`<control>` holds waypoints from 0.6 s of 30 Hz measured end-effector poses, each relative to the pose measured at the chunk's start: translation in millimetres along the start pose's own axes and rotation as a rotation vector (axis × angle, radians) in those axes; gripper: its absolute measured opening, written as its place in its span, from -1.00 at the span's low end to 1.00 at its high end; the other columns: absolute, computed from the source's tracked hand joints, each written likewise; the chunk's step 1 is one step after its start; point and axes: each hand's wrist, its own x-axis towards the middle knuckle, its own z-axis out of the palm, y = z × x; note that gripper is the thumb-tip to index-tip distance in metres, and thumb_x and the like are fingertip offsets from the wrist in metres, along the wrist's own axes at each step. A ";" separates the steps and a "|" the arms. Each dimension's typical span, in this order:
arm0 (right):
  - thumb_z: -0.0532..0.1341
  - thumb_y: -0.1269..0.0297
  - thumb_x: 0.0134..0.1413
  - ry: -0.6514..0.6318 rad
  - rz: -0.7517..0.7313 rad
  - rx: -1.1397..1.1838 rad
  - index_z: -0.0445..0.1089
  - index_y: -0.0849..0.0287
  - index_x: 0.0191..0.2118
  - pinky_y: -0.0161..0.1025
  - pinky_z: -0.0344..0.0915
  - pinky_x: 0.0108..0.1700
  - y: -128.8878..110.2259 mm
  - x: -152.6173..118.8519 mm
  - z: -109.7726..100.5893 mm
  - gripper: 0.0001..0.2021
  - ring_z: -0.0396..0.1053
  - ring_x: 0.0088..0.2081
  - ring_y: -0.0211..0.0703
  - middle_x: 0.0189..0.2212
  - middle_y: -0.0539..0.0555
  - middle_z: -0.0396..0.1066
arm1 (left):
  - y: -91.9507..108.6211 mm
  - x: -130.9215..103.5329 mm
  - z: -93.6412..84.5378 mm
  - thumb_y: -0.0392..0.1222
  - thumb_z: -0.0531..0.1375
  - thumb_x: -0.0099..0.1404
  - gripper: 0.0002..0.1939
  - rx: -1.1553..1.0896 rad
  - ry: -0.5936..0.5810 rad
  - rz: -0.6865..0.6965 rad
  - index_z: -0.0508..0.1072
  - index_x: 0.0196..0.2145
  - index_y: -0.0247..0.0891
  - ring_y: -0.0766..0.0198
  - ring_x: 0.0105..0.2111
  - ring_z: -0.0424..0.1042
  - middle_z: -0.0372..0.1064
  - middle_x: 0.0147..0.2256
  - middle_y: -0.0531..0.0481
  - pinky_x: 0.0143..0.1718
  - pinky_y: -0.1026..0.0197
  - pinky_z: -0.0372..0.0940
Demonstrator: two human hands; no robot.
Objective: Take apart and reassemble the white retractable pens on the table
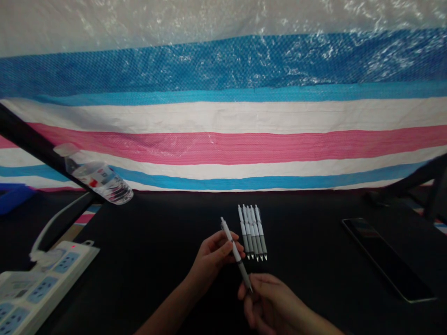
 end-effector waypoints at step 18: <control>0.49 -0.10 -0.12 0.031 -0.023 0.017 0.20 0.12 -0.31 -0.47 -0.17 -0.78 -6.5 -4.3 5.8 -0.46 0.06 -0.84 -0.51 -0.64 -0.15 0.39 | -1.2 0.7 -0.5 -0.11 0.50 0.11 -0.68 0.009 -0.010 0.012 0.60 -0.24 -0.32 0.19 -0.37 0.60 0.61 -0.38 -0.09 -0.29 0.23 0.46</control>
